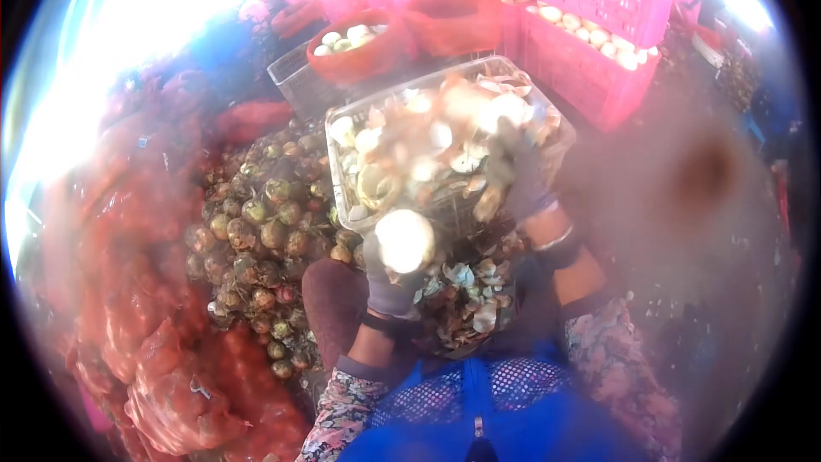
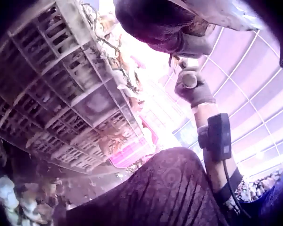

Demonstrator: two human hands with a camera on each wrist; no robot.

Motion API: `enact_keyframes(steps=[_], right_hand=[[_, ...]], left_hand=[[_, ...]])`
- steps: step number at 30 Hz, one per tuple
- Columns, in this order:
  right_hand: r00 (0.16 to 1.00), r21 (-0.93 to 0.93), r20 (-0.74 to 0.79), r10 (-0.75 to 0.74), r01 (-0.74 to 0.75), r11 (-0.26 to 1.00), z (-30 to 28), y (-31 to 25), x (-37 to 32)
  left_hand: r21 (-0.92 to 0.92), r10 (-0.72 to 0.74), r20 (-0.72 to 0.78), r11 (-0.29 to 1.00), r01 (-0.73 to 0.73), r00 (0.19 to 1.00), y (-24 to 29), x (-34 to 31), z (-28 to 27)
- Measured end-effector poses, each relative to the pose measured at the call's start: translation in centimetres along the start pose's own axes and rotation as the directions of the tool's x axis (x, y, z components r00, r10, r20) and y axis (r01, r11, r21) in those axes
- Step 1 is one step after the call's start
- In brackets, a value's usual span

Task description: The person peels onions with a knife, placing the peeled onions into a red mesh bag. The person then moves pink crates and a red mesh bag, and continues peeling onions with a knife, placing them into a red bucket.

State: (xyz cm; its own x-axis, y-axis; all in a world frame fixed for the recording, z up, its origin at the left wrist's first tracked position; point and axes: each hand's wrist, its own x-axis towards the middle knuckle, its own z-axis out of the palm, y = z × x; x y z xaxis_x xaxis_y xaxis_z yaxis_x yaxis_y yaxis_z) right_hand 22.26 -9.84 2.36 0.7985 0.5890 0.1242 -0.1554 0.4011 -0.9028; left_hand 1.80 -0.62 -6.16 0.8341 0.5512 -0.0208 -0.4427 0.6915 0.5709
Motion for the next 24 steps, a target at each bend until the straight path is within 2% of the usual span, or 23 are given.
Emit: enact_keyframes(steps=[1,2,3,5,6,8,9,10,11,12,13,14,15,17,19,20,21,22,23,24], right_hand=[[0.994,-0.19,0.047,-0.101,0.108,0.976,-0.9,-0.4,1.7],[0.975,-0.377,0.095,-0.202,0.223,0.899,-1.7,-0.9,3.4],[0.944,-0.532,0.141,-0.299,0.327,0.781,-2.6,-1.4,5.1],[0.956,-0.848,0.144,-0.254,0.252,0.467,-1.1,-4.4,4.1],[0.939,-0.907,0.24,-0.245,0.307,0.289,-2.3,-3.7,4.4],[0.889,-0.875,0.386,-0.246,0.437,0.207,-2.8,-1.0,4.1],[0.86,-0.806,0.431,-0.272,0.502,0.313,-2.5,1.3,3.0],[0.88,-0.674,0.463,-0.107,0.427,0.603,-1.8,2.6,1.6],[0.874,-0.525,0.482,0.062,0.231,0.819,-1.1,3.8,0.2],[0.788,-0.432,0.546,0.285,-0.027,0.902,0.2,3.4,-1.1],[0.654,-0.388,0.576,0.49,-0.309,0.868,1.8,2.7,-2.4],[0.586,-0.481,0.558,0.588,-0.349,0.804,3.4,1.4,-3.8],[0.518,-0.571,0.522,0.677,-0.377,0.729,4.6,0.7,-4.9],[0.59,-0.399,0.545,0.595,-0.442,0.803,5.1,2.0,-6.7],[0.694,-0.201,0.506,0.512,-0.482,0.853,5.5,2.3,-7.1],[0.716,-0.264,0.483,0.504,-0.429,0.864,5.6,2.2,-6.7],[0.738,-0.328,0.461,0.493,-0.375,0.867,5.5,2.1,-6.1],[0.759,-0.39,0.44,0.48,-0.319,0.864,5.4,2.0,-5.8],[0.845,-0.417,0.498,0.194,0.037,0.908,4.9,3.5,-5.3],[0.82,-0.413,0.563,-0.104,0.388,0.824,4.1,6.3,-4.6]], left_hand=[[-0.045,-0.068,0.188,0.996,0.078,0.98,0.9,0.5,-0.5],[-0.076,-0.069,0.203,0.993,0.086,0.977,1.1,0.6,-0.5],[-0.106,-0.045,0.092,0.993,0.055,0.995,1.1,0.4,-0.4],[-0.152,0.0,-0.128,0.988,-0.019,0.992,0.9,0.2,-0.1],[-0.187,0.018,-0.076,0.982,-0.032,0.997,1.1,0.3,0.2],[-0.263,0.068,0.012,0.963,-0.062,0.998,1.6,0.4,0.9],[-0.36,0.074,0.1,0.932,-0.033,0.992,1.9,0.0,1.2],[-0.248,0.12,-0.016,0.961,-0.121,0.993,2.2,0.0,0.5],[-0.237,0.139,0.009,0.963,-0.132,0.99,2.5,0.1,0.4],[-0.222,0.156,0.039,0.965,-0.143,0.987,2.9,0.0,0.2],[-0.388,0.149,0.178,0.919,-0.07,0.973,3.7,0.2,-0.1],[-0.15,0.206,-0.18,0.961,-0.234,0.962,2.8,0.2,0.8],[-0.245,0.155,0.055,0.96,-0.137,0.986,2.3,0.6,-3.4],[0.023,0.188,-0.017,0.982,-0.188,0.982,2.4,0.3,-2.8],[0.33,0.273,-0.1,0.916,-0.227,0.957,3.1,0.0,-0.9],[0.494,0.347,-0.132,0.835,-0.241,0.929,3.2,0.1,-0.2],[0.585,0.501,-0.133,0.736,-0.341,0.855,2.9,0.5,-0.4],[0.612,0.493,-0.119,0.72,-0.327,0.862,2.8,0.3,-0.5],[0.639,0.484,-0.104,0.702,-0.314,0.869,2.8,0.1,-0.3],[0.666,0.475,-0.087,0.681,-0.303,0.876,3.0,-0.1,0.1]])
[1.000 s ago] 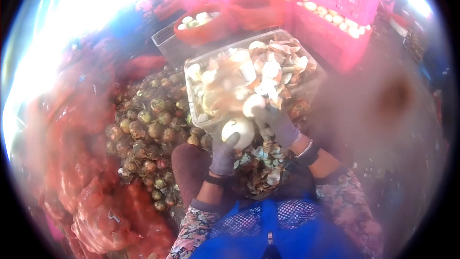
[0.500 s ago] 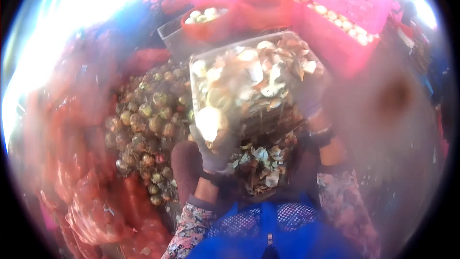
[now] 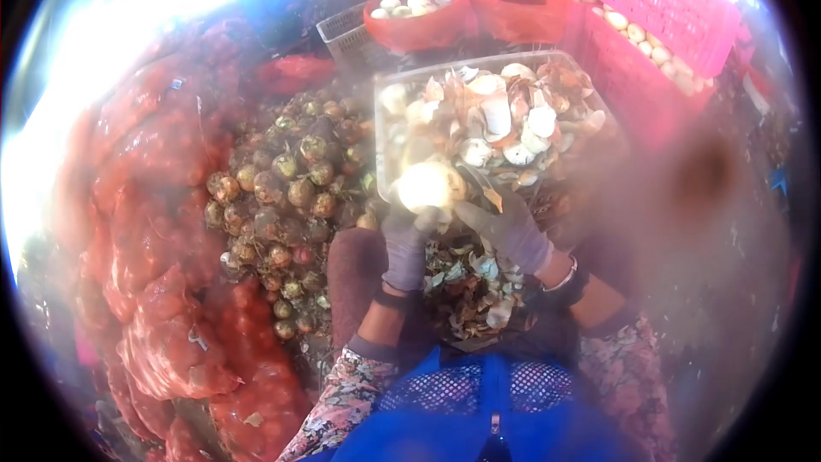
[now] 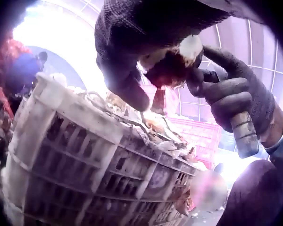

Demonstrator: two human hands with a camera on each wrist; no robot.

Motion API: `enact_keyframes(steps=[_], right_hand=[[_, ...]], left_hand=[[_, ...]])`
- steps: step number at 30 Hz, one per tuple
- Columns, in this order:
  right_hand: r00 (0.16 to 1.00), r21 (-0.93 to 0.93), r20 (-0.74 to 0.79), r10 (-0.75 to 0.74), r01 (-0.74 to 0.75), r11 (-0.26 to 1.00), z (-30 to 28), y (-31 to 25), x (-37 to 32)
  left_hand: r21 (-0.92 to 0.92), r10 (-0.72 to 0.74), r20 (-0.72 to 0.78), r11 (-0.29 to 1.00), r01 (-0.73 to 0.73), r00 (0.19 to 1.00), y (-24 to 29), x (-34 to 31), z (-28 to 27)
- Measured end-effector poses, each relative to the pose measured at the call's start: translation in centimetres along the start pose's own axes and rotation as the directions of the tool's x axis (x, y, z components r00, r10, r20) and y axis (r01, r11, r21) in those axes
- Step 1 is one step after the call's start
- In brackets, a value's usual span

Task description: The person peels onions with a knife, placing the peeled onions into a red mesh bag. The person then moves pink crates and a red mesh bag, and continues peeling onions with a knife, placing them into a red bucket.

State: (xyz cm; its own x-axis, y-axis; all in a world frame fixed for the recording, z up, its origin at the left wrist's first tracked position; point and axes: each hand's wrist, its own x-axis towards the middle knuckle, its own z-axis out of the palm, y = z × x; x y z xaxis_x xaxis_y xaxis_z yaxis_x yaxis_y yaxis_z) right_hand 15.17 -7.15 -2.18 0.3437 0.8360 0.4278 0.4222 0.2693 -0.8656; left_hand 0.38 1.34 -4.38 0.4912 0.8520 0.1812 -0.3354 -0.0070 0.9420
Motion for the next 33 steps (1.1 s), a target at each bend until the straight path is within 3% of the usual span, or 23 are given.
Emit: enact_keyframes(steps=[2,4,7,10,13,16,19,21,24,28,30,31,33], right_hand=[[0.983,-0.196,-0.015,-0.185,0.179,0.964,0.4,0.5,-0.5],[0.997,-0.172,0.062,0.043,-0.032,0.985,0.1,-2.4,-0.9],[0.996,-0.209,0.032,-0.089,0.093,0.973,0.3,-1.7,-0.7],[0.992,-0.232,0.09,0.084,-0.061,0.971,-0.9,-3.4,-0.3],[0.995,-0.235,0.08,-0.066,0.084,0.968,-0.9,-2.1,-0.3],[0.989,-0.334,0.135,-0.057,0.1,0.937,-1.2,-2.7,-0.5],[0.972,-0.365,0.217,0.093,-0.008,0.931,-0.9,-1.3,-0.9],[0.977,-0.397,0.203,0.061,0.025,0.917,-0.4,-0.5,-1.3],[0.989,-0.411,0.143,-0.027,0.084,0.908,0.3,0.7,-1.8],[0.983,-0.458,0.131,-0.126,0.173,0.872,0.4,0.8,-2.0],[0.972,-0.331,0.219,0.092,-0.015,0.944,1.6,5.0,-1.7],[0.961,-0.224,0.242,0.132,-0.077,0.972,2.1,7.0,-1.9],[0.954,0.031,0.257,0.153,-0.167,0.985,2.9,8.6,-1.7]], left_hand=[[0.007,-0.103,0.08,0.995,0.103,0.991,0.3,-0.2,-0.4],[-0.01,-0.14,0.12,0.99,0.142,0.983,0.4,-0.1,-0.5],[-0.274,-0.119,0.181,0.947,0.166,0.976,1.4,-0.3,-0.4],[-0.111,-0.098,0.176,0.987,0.119,0.979,1.4,-0.1,-0.5],[-0.042,-0.031,0.165,0.998,0.038,0.986,1.2,-0.1,-0.1],[-0.07,0.066,0.174,0.996,-0.054,0.983,1.4,-0.4,0.6],[-0.052,0.11,0.159,0.993,-0.103,0.981,1.3,-0.9,0.8],[-0.091,0.085,0.122,0.993,-0.074,0.989,1.2,-1.2,1.1],[0.068,0.13,0.079,0.988,-0.135,0.988,0.1,-1.3,0.9],[0.309,0.382,0.13,0.861,-0.404,0.915,-0.2,-1.3,1.2],[0.403,0.462,0.162,0.776,-0.486,0.872,-0.5,-1.5,1.6],[0.512,0.476,0.18,0.702,-0.495,0.861,-1.1,-1.6,1.4],[0.479,0.549,0.144,0.689,-0.544,0.823,-1.2,-1.4,1.8]])
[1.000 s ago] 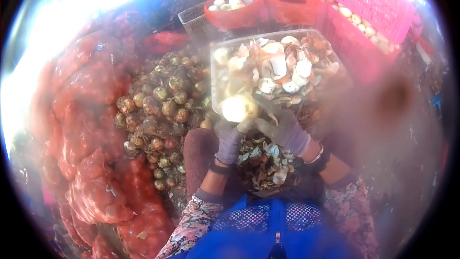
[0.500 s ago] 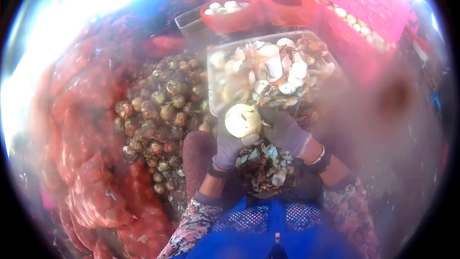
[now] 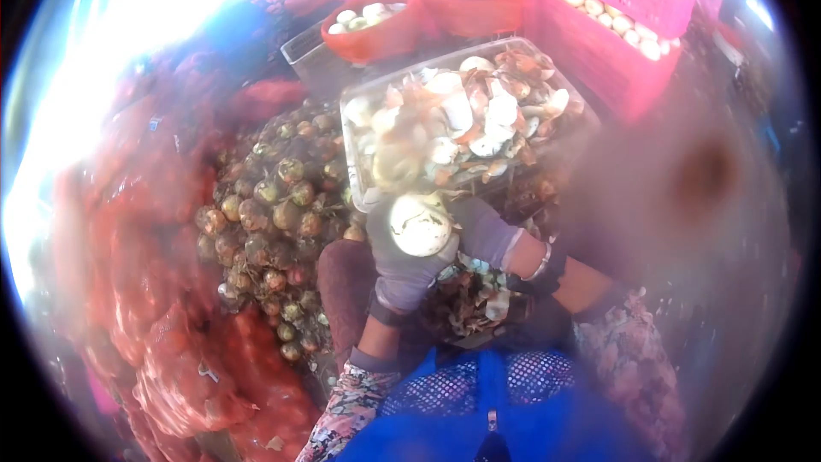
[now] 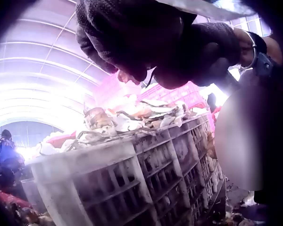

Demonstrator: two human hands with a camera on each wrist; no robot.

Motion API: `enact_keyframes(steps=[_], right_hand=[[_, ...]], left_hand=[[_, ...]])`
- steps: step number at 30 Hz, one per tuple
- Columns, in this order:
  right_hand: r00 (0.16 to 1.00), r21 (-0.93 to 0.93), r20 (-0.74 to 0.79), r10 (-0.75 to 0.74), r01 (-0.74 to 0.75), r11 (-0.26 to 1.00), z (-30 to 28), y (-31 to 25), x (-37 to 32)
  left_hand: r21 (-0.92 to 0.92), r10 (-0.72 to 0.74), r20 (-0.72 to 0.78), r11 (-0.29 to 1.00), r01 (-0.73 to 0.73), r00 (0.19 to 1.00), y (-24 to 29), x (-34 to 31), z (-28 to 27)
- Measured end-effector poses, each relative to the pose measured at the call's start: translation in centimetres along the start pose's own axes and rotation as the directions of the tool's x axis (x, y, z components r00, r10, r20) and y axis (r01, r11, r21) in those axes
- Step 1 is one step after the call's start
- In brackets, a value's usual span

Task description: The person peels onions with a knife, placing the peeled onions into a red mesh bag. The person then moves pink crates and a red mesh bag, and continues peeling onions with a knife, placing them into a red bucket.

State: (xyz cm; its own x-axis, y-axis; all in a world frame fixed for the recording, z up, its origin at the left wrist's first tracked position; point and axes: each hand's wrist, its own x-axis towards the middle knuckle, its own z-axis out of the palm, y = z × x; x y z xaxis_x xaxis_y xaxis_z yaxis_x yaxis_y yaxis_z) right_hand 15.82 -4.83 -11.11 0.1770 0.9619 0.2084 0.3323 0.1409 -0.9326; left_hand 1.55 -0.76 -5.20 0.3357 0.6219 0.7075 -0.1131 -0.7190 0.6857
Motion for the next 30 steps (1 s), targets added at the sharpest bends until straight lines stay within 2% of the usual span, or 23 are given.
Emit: enact_keyframes(steps=[2,3,4,5,7,8,9,10,11,12,13,15,16,17,19,23,27,30], right_hand=[[0.994,0.177,-0.038,-0.102,0.107,0.978,1.6,1.5,0.5],[0.982,0.187,-0.076,-0.176,0.187,0.964,2.9,3.3,0.2],[0.976,0.085,-0.078,-0.202,0.208,0.974,2.2,3.9,-0.1],[0.968,-0.097,-0.054,-0.247,0.241,0.966,2.0,3.6,-0.4],[0.955,-0.383,-0.037,-0.293,0.257,0.887,1.8,3.4,-1.1],[0.955,-0.443,-0.049,-0.293,0.242,0.863,2.4,3.5,-0.6],[0.921,-0.439,-0.137,-0.365,0.273,0.856,2.7,4.0,0.0],[0.992,-0.539,-0.016,-0.128,0.099,0.837,2.6,3.1,0.7],[0.927,-0.189,-0.174,-0.332,0.3,0.935,3.3,5.8,2.2],[0.939,0.166,-0.063,-0.337,0.343,0.925,5.0,10.3,4.6],[0.922,-0.074,-0.028,-0.385,0.382,0.921,2.6,6.8,3.3],[0.896,-0.516,0.08,-0.436,0.412,0.751,-0.7,-0.8,1.1],[0.813,-0.538,0.037,-0.581,0.506,0.674,-0.9,-2.7,0.4],[0.867,-0.508,-0.071,-0.493,0.394,0.766,-1.4,-2.8,-0.9],[0.923,-0.394,-0.163,-0.348,0.262,0.881,-2.0,-2.4,-1.9],[0.991,-0.094,-0.132,-0.01,-0.003,0.996,-2.7,-2.5,-3.3],[0.946,0.173,0.024,0.325,-0.324,0.93,-4.8,-4.9,-4.7],[0.884,0.206,0.112,0.454,-0.467,0.86,-5.9,-6.8,-5.3]], left_hand=[[0.018,0.05,-0.027,0.999,-0.05,0.998,0.8,0.6,0.1],[-0.007,-0.069,0.013,0.998,0.069,0.998,2.5,0.9,-0.4],[-0.015,-0.112,0.023,0.994,0.112,0.993,3.1,0.6,-0.9],[-0.023,-0.14,0.036,0.99,0.141,0.99,2.8,0.3,-1.0],[-0.075,-0.176,0.062,0.981,0.18,0.983,2.2,-0.1,-0.3],[-0.096,-0.191,0.074,0.976,0.198,0.979,1.6,-0.3,0.1],[-0.106,-0.201,0.079,0.972,0.209,0.976,1.3,-0.4,0.4],[-0.109,-0.208,0.083,0.97,0.217,0.975,1.1,-0.6,0.5],[-0.109,-0.219,0.092,0.967,0.229,0.971,0.9,-0.7,0.8],[-0.114,-0.224,0.097,0.965,0.235,0.97,0.9,-0.8,1.1],[-0.13,-0.22,0.114,0.964,0.234,0.969,0.9,-1.0,1.5],[-0.138,-0.227,0.12,0.96,0.243,0.966,0.8,-0.9,2.2],[-0.144,-0.225,0.135,0.959,0.244,0.965,1.8,-0.9,2.2],[-0.152,-0.226,0.146,0.957,0.248,0.963,1.7,-0.9,2.4],[-0.169,-0.225,0.167,0.953,0.252,0.96,1.9,-0.6,2.9],[-0.189,-0.237,0.185,0.944,0.271,0.954,2.5,-0.8,3.0],[-0.205,-0.25,0.21,0.934,0.292,0.945,3.0,-0.8,4.0],[-0.209,-0.259,0.238,0.928,0.31,0.936,3.3,-0.7,4.5]])
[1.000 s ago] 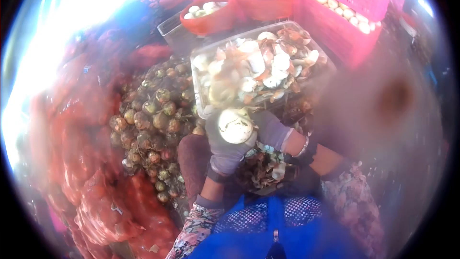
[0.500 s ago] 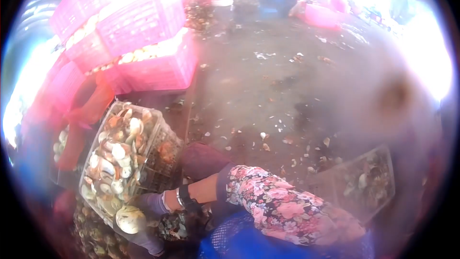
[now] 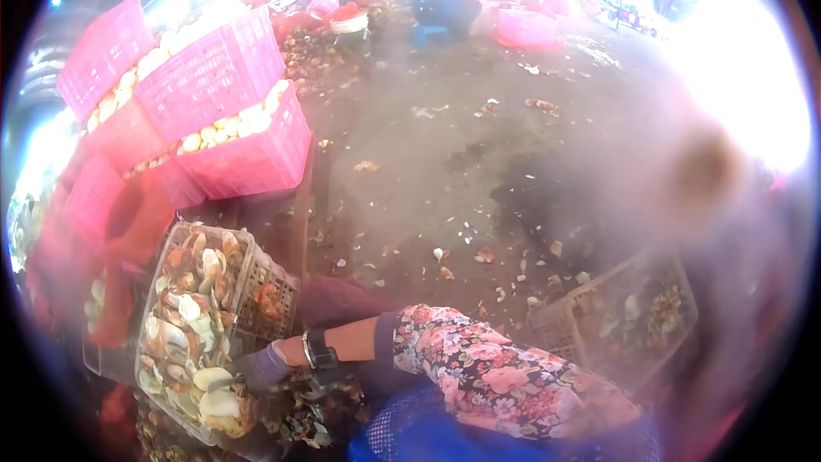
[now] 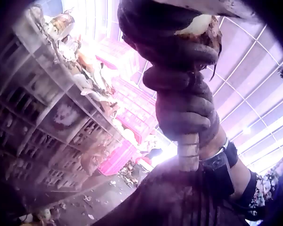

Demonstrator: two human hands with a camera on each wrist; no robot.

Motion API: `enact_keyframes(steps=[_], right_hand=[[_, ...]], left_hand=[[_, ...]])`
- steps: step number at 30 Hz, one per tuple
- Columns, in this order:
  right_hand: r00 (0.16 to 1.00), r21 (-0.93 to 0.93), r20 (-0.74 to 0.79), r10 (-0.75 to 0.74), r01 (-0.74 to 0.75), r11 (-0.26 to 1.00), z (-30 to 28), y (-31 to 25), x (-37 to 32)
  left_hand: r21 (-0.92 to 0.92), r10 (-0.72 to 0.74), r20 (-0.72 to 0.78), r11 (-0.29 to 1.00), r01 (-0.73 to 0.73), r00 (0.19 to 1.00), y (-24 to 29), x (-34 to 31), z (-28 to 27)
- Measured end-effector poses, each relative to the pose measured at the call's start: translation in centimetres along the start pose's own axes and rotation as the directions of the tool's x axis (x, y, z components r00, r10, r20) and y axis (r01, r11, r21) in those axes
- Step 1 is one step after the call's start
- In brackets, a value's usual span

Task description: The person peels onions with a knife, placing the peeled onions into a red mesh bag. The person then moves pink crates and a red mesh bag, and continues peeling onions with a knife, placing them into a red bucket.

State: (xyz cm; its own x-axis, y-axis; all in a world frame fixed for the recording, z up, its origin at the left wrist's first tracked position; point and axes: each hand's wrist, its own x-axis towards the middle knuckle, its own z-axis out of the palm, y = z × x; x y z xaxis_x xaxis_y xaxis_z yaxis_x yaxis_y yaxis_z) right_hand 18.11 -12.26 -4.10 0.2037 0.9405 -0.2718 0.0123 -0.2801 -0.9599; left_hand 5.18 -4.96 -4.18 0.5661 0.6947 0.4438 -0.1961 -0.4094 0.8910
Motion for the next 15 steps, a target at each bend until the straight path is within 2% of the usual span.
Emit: enact_keyframes(steps=[1,4,5,6,7,10,13,15], right_hand=[[1.0,-0.028,-0.015,0.014,-0.014,1.0,-0.1,-0.1,-0.2],[0.959,-0.223,-0.131,-0.251,0.218,0.95,0.6,1.4,1.6],[0.873,-0.22,-0.19,-0.449,0.408,0.886,0.7,2.0,1.6],[0.741,-0.228,-0.25,-0.623,0.581,0.782,1.2,1.5,0.5],[0.569,-0.246,-0.31,-0.762,0.726,0.642,1.7,1.0,-0.3],[0.593,-0.398,-0.374,-0.713,0.593,0.701,2.2,0.1,-1.5],[0.706,-0.33,-0.371,-0.604,0.508,0.796,1.9,-1.6,-2.2],[0.696,-0.383,-0.366,-0.618,0.492,0.782,1.4,-1.7,-1.9]], left_hand=[[-0.005,-0.011,0.008,1.0,0.011,1.0,0.0,0.0,0.1],[-0.028,-0.029,0.023,0.999,0.029,0.999,0.1,0.0,0.5],[-0.032,-0.036,0.028,0.999,0.037,0.999,0.1,-0.1,0.6],[-0.037,-0.044,0.039,0.998,0.045,0.998,0.1,-0.1,0.8],[-0.037,-0.049,0.049,0.998,0.051,0.998,0.1,0.0,0.8],[-0.054,-0.066,0.085,0.996,0.07,0.994,0.2,0.0,1.4],[-0.071,-0.079,0.104,0.994,0.087,0.991,0.3,0.0,1.7],[-0.087,-0.093,0.114,0.991,0.103,0.989,0.4,-0.1,1.6]])
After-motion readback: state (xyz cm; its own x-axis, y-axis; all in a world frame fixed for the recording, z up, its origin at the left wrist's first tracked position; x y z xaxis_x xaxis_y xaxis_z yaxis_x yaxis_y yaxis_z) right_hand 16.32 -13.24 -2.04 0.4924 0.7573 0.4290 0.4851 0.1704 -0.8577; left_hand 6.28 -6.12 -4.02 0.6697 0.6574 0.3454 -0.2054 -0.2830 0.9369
